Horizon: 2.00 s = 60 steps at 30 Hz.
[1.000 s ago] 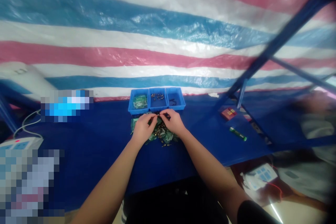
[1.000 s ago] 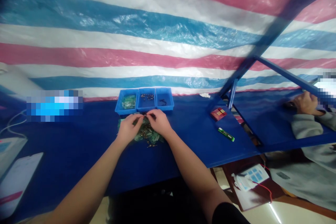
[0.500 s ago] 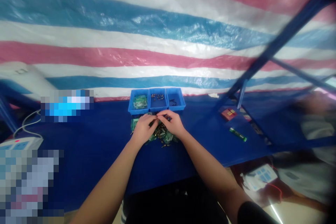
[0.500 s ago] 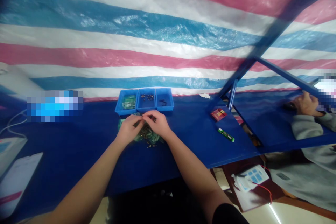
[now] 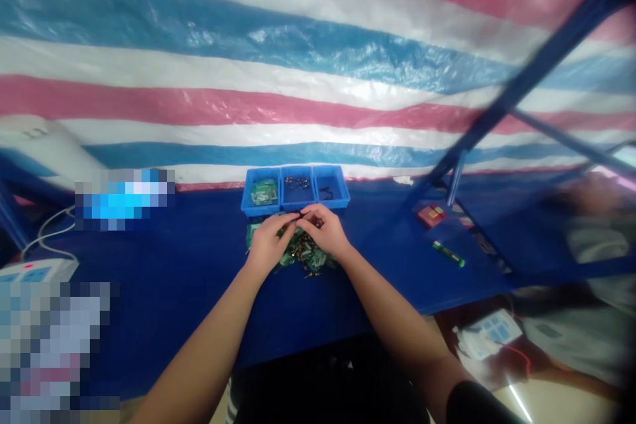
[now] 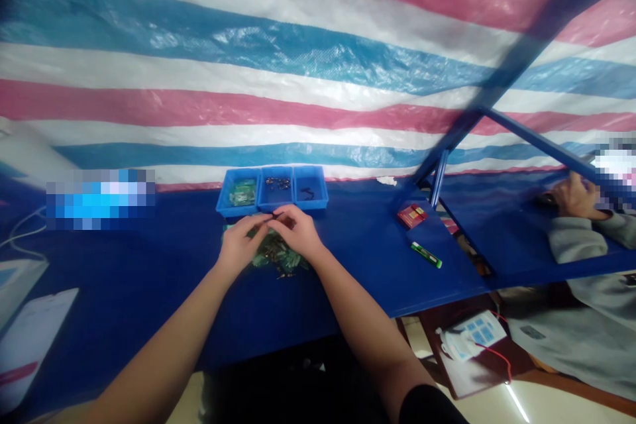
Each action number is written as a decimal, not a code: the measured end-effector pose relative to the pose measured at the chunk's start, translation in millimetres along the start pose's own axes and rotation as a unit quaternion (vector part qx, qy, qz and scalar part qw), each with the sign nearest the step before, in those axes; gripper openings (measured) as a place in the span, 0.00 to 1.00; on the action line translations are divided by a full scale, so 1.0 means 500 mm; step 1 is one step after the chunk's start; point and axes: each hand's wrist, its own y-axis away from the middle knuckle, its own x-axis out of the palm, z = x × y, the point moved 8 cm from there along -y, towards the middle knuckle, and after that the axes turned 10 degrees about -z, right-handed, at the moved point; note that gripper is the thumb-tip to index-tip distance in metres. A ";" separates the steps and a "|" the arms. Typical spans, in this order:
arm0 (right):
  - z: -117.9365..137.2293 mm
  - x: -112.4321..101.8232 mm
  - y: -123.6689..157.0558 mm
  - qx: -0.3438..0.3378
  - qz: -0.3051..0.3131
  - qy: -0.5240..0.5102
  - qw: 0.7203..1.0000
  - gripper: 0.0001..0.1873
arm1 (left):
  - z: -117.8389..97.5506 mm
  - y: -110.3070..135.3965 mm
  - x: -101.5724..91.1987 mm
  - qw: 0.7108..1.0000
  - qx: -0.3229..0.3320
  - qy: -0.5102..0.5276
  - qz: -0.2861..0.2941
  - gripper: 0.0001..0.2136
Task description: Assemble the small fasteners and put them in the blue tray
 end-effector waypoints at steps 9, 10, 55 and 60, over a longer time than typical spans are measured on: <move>0.007 0.005 0.001 -0.014 0.008 -0.011 1.000 0.13 | -0.002 -0.002 0.011 0.997 -0.038 -0.034 0.056 0.09; 0.007 0.006 0.001 -0.019 0.009 -0.004 1.000 0.13 | -0.002 -0.001 0.010 0.997 -0.044 -0.037 0.055 0.09; 0.011 0.009 0.003 -0.078 0.007 0.026 0.997 0.12 | -0.010 -0.003 0.000 0.997 -0.067 -0.013 0.047 0.11; 0.001 0.014 0.004 -0.059 0.015 0.034 0.998 0.14 | -0.008 -0.004 0.001 0.997 -0.060 -0.030 0.044 0.12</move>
